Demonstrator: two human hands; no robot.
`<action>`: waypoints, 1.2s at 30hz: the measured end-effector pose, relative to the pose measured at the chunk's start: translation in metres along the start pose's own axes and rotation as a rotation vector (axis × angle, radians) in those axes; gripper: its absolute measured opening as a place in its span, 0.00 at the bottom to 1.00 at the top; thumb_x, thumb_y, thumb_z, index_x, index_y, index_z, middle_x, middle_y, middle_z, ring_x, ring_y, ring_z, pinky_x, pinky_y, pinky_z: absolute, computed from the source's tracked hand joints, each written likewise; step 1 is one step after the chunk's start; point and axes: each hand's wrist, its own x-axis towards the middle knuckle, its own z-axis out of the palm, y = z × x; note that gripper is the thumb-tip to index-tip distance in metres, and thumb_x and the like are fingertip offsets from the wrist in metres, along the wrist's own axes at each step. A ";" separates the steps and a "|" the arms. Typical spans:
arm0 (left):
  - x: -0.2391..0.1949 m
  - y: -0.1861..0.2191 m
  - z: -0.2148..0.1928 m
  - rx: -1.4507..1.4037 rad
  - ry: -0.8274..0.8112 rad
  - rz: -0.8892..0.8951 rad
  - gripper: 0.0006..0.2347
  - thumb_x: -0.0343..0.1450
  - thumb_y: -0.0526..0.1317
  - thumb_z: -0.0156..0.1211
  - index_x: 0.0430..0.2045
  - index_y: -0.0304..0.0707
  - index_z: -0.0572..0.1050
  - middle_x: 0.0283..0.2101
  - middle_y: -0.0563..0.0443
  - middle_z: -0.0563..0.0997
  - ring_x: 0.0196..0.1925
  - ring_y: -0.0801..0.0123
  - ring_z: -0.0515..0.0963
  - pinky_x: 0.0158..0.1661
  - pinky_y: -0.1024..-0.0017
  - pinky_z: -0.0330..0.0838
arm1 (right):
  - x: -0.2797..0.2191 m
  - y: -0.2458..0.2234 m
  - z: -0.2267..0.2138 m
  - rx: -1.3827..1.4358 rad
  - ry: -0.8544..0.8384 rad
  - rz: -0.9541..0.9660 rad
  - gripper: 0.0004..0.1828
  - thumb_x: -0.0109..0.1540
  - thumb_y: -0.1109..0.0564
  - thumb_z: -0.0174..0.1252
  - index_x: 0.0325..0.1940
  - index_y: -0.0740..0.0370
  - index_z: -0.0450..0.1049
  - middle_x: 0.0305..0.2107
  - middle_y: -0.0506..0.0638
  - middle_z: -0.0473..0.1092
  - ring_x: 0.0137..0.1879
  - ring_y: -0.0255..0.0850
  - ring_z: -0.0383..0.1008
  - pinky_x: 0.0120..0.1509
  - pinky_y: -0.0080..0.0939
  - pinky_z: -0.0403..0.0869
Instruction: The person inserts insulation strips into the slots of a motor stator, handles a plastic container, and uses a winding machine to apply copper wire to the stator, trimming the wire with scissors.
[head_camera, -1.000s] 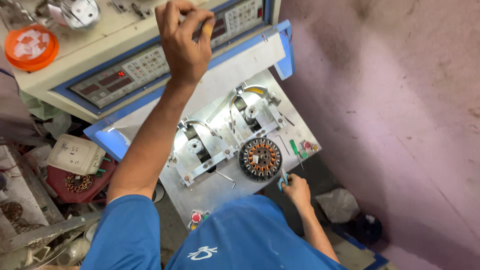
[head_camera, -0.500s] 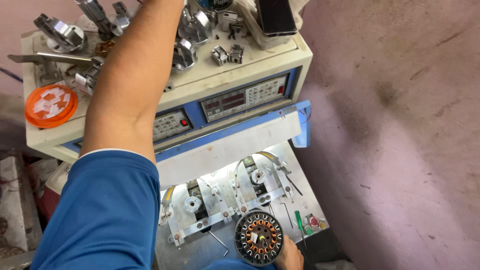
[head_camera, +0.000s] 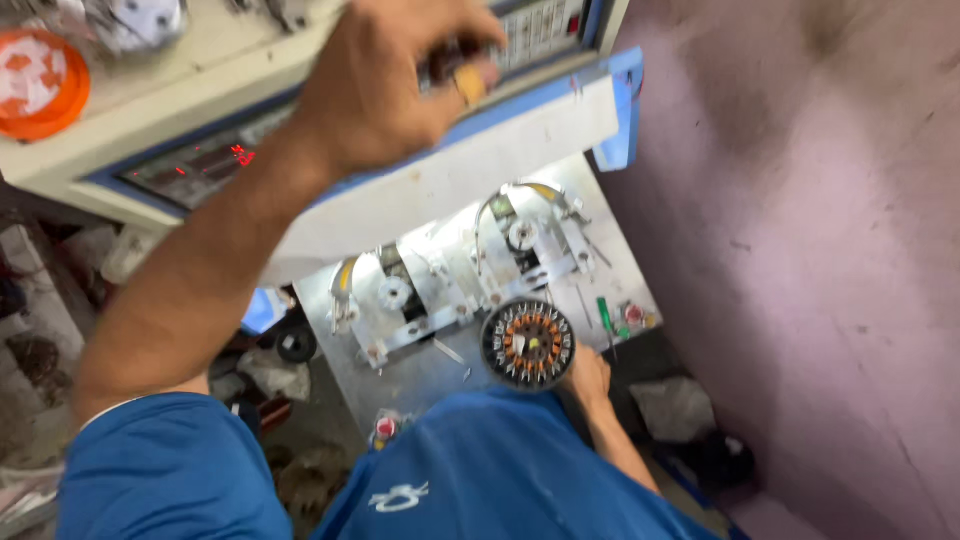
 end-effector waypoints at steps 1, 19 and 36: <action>-0.030 0.024 0.020 -0.059 -0.056 -0.020 0.08 0.77 0.39 0.65 0.44 0.35 0.79 0.39 0.45 0.80 0.37 0.60 0.82 0.38 0.64 0.75 | 0.005 0.000 0.005 -0.071 -0.035 0.025 0.21 0.54 0.38 0.64 0.41 0.54 0.82 0.38 0.61 0.78 0.48 0.62 0.78 0.51 0.60 0.76; -0.212 0.149 0.244 -0.443 -0.037 -0.563 0.12 0.67 0.41 0.69 0.42 0.40 0.80 0.45 0.48 0.82 0.46 0.53 0.83 0.45 0.61 0.76 | -0.060 -0.028 -0.025 0.296 0.330 0.055 0.14 0.59 0.51 0.62 0.43 0.62 0.80 0.32 0.58 0.79 0.39 0.51 0.83 0.46 0.47 0.78; -0.287 0.169 0.228 -0.468 0.146 -0.770 0.07 0.69 0.36 0.65 0.38 0.38 0.79 0.35 0.49 0.81 0.30 0.63 0.80 0.35 0.66 0.74 | -0.139 -0.085 -0.030 0.579 -0.066 -0.241 0.08 0.61 0.62 0.65 0.43 0.65 0.77 0.28 0.50 0.78 0.33 0.33 0.78 0.39 0.34 0.76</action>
